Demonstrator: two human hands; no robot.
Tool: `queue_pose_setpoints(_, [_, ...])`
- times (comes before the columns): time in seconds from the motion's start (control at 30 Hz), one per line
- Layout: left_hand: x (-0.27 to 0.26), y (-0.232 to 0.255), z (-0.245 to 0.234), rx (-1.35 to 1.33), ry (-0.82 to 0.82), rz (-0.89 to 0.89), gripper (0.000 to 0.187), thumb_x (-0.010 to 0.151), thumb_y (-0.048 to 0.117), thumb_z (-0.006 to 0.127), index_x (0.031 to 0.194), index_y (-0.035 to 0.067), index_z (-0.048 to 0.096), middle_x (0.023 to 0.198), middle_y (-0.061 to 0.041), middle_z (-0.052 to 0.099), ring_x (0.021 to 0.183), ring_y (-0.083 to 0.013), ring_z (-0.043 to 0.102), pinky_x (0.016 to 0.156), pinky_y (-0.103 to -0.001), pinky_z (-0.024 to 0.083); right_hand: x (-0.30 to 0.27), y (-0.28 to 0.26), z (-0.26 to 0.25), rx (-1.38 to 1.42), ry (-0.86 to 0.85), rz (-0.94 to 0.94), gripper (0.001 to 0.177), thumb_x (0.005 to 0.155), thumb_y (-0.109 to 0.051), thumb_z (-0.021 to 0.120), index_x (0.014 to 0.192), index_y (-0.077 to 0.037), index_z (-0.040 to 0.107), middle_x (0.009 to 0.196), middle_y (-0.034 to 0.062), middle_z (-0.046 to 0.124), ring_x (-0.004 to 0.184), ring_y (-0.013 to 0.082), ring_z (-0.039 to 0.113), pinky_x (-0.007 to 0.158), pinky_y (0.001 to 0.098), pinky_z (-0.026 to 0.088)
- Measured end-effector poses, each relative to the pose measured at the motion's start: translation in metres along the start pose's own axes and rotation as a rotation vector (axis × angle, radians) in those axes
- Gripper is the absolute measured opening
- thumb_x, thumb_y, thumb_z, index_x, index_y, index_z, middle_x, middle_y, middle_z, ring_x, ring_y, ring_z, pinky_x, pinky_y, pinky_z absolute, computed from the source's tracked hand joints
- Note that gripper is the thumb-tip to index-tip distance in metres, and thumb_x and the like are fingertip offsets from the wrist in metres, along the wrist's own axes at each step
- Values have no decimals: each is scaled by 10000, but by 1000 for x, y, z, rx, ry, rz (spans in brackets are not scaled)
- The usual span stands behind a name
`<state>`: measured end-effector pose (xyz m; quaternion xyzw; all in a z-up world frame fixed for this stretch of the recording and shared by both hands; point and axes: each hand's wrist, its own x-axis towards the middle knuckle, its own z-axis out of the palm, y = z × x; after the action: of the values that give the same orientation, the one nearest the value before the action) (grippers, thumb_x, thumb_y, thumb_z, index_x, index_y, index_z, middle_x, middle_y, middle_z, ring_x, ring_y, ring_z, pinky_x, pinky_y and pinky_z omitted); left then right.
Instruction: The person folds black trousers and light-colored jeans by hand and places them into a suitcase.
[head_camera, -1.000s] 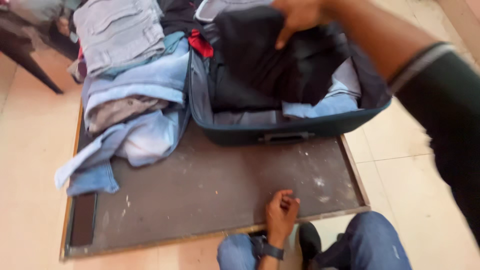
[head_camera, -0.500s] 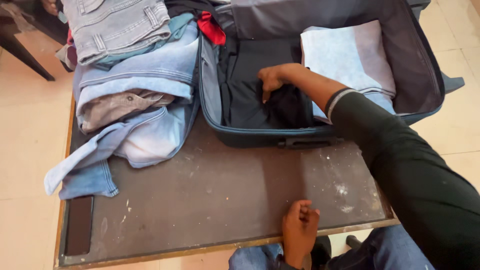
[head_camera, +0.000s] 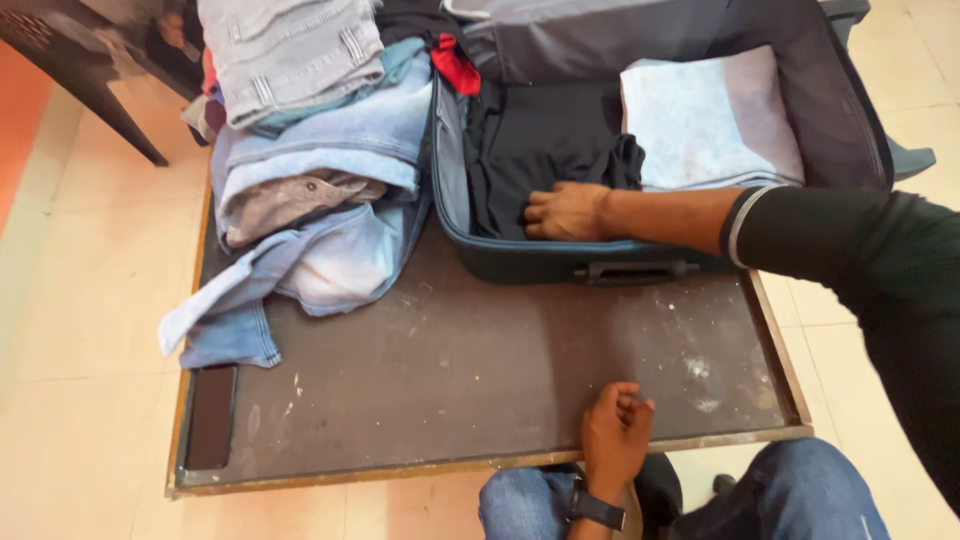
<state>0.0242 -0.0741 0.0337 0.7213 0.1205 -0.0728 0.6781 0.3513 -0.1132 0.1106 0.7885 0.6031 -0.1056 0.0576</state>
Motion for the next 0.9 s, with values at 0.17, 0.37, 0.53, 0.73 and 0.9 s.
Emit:
queue_pose_setpoints(0.17, [-1,4,-4,11,-44,-44,275,882,186,743,1102,30,688,799,-38,718,670,-113,662,636,-282,539,5,14,9,-14,-134,8,325,938,-250,515,1228,-119,577,1240,98,535,1240,282,471,860,467,530])
queue_pose_setpoints(0.37, [-3,1,-3,-3,-39,12,291,886,202,759,1102,22,688,783,-46,691,682,-121,633,642,-285,524,11,9,31,-307,-248,9,302,978,-230,508,1236,-77,548,1274,129,515,1239,293,484,767,415,591])
queue_pose_setpoints(0.53, [-2,1,-2,10,-54,-6,304,885,211,764,1115,25,695,784,-36,693,681,-118,637,643,-283,520,24,24,33,46,3,-110,199,886,-185,585,1032,-91,682,1156,154,669,1103,365,626,898,453,540])
queue_pose_setpoints(0.73, [1,4,-5,-4,-94,-53,305,895,208,745,1124,18,679,800,-38,705,687,-115,653,649,-283,528,6,20,28,527,-3,25,172,887,-147,612,1012,-58,693,1041,162,728,1030,358,694,881,433,537])
queue_pose_setpoints(0.9, [0,8,-5,61,-29,-38,290,892,239,744,1083,24,710,786,-49,741,668,-131,685,634,-287,541,-13,20,4,549,98,264,298,770,-262,747,1028,-115,717,1051,116,738,1002,327,697,830,424,531])
